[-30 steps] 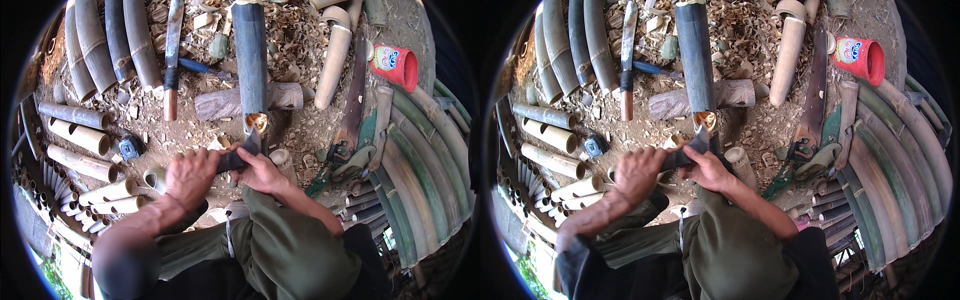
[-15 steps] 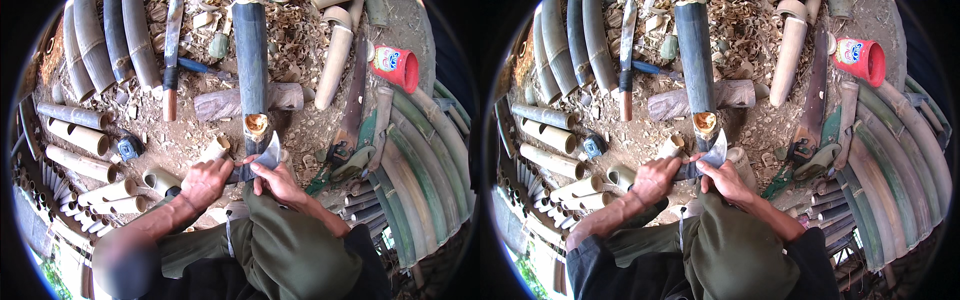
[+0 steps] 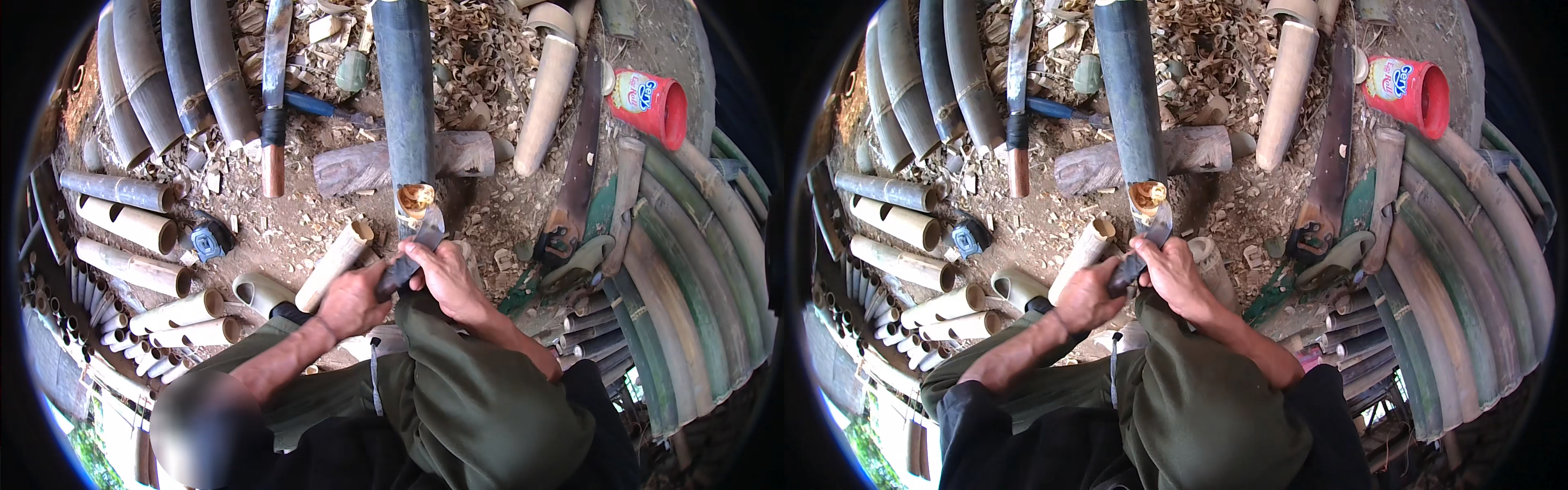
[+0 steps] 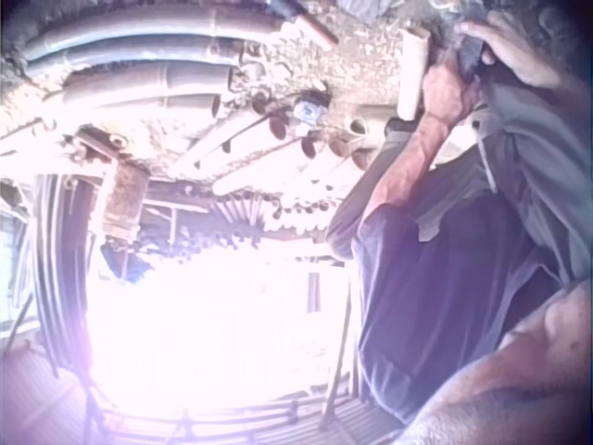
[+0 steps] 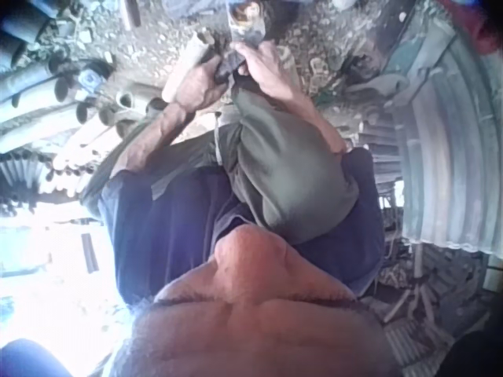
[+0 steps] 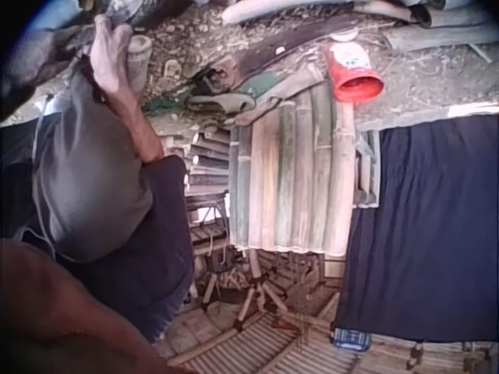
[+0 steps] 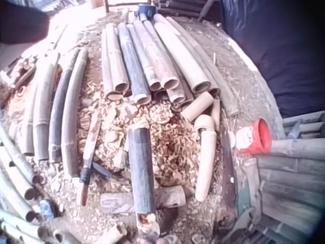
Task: The person carves and shapes a hole in a bamboo stalk using a curved knife and a smaller blade, frequently checking the fit by inserting a shorter bamboo piece into the opening.
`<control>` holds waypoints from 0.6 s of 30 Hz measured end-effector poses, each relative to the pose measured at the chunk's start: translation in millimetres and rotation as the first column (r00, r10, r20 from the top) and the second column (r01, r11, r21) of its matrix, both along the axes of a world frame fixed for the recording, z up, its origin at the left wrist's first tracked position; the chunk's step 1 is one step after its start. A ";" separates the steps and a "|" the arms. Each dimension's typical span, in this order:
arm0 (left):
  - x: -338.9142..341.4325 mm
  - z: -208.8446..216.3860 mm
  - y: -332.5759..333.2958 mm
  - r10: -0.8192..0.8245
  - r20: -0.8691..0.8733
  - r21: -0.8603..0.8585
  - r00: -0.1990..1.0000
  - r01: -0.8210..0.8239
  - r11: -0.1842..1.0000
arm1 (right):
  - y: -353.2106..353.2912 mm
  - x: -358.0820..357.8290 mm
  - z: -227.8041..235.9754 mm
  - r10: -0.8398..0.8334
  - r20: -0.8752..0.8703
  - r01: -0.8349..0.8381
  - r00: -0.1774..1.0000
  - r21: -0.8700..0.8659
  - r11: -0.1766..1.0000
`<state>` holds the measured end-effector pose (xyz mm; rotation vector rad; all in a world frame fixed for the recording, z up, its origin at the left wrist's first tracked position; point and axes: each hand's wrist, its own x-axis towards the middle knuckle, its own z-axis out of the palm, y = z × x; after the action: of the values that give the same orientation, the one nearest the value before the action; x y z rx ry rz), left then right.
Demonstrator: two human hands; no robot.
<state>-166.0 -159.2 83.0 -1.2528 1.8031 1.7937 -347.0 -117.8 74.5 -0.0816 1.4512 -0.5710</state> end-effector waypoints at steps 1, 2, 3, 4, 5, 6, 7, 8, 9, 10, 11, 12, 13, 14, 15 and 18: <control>-10.8 -3.5 18.8 0.094 0.016 0.028 0.995 -0.094 0.995 | -0.1 2.4 -1.1 0.031 -0.127 -0.030 0.991 0.011 0.999; -24.0 -8.0 34.7 0.189 0.031 0.051 0.981 -0.191 0.980 | -1.3 -0.1 -2.5 0.121 -0.231 -0.127 0.965 -0.009 0.992; -40.5 -11.2 46.7 0.290 0.039 0.064 0.956 -0.292 0.954 | -3.4 -3.7 -4.9 0.207 -0.333 -0.228 0.920 -0.023 0.973; -56.9 -9.0 54.0 0.384 0.050 0.084 0.922 -0.387 0.918 | -3.7 -6.1 -5.6 0.285 -0.432 -0.324 0.856 -0.019 0.946; -67.3 -6.8 56.9 0.405 0.128 0.109 0.905 -0.419 0.902 | -0.5 -5.2 -13.8 0.283 -0.503 -0.348 0.817 -0.038 0.937; -66.7 -6.4 55.7 0.394 0.112 0.098 0.912 -0.405 0.909 | 2.2 -4.3 -13.5 0.323 -0.541 -0.409 0.776 -0.042 0.912; -63.8 -6.7 53.9 0.385 0.096 0.086 0.918 -0.393 0.916 | 4.7 -3.5 -12.3 0.361 -0.578 -0.469 0.731 -0.042 0.882; -59.5 -6.2 52.3 0.376 0.080 0.074 0.923 -0.381 0.921 | 7.0 -3.1 -10.1 0.397 -0.614 -0.528 0.682 -0.039 0.848; -52.1 -1.4 46.9 0.353 0.084 0.112 0.932 -0.361 0.926 | 4.2 -3.6 -0.4 0.448 -0.543 -0.555 0.710 -0.040 0.831; -41.0 3.0 49.0 0.326 0.040 0.049 0.945 -0.327 0.944 | 4.7 -2.0 11.9 0.498 -0.460 -0.576 0.735 -0.037 0.816; -29.4 -2.3 50.7 0.342 0.040 0.062 0.939 -0.344 0.937 | 7.6 3.1 1.3 0.396 -0.331 -0.451 0.857 -0.106 0.886; -16.0 -12.5 53.7 0.353 0.040 0.074 0.935 -0.356 0.932 | 8.2 12.6 -10.7 0.274 -0.188 -0.304 0.943 -0.156 0.940; -5.5 -19.4 44.6 0.416 0.000 0.000 0.910 -0.416 0.910 | -3.2 22.3 -14.1 0.403 -0.250 -0.445 0.880 -0.144 0.884; 7.0 -27.1 30.0 0.453 0.057 -0.026 0.890 -0.452 0.891 | -13.9 30.7 -20.0 0.435 -0.250 -0.479 0.865 -0.156 0.864; 16.7 -24.6 -3.2 0.308 0.089 -0.111 0.947 -0.298 0.948 | -27.9 29.2 -13.5 0.332 -0.070 -0.339 0.941 -0.179 0.923; 8.8 14.5 -82.3 -0.215 0.277 -0.408 0.937 0.317 0.856 | -39.8 33.1 -4.1 -0.249 0.383 0.321 0.890 -0.137 0.937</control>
<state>-157.2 -241.5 97.5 -1.2151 2.2007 1.0724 -313.9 -157.6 70.4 0.0821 1.0488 -0.9234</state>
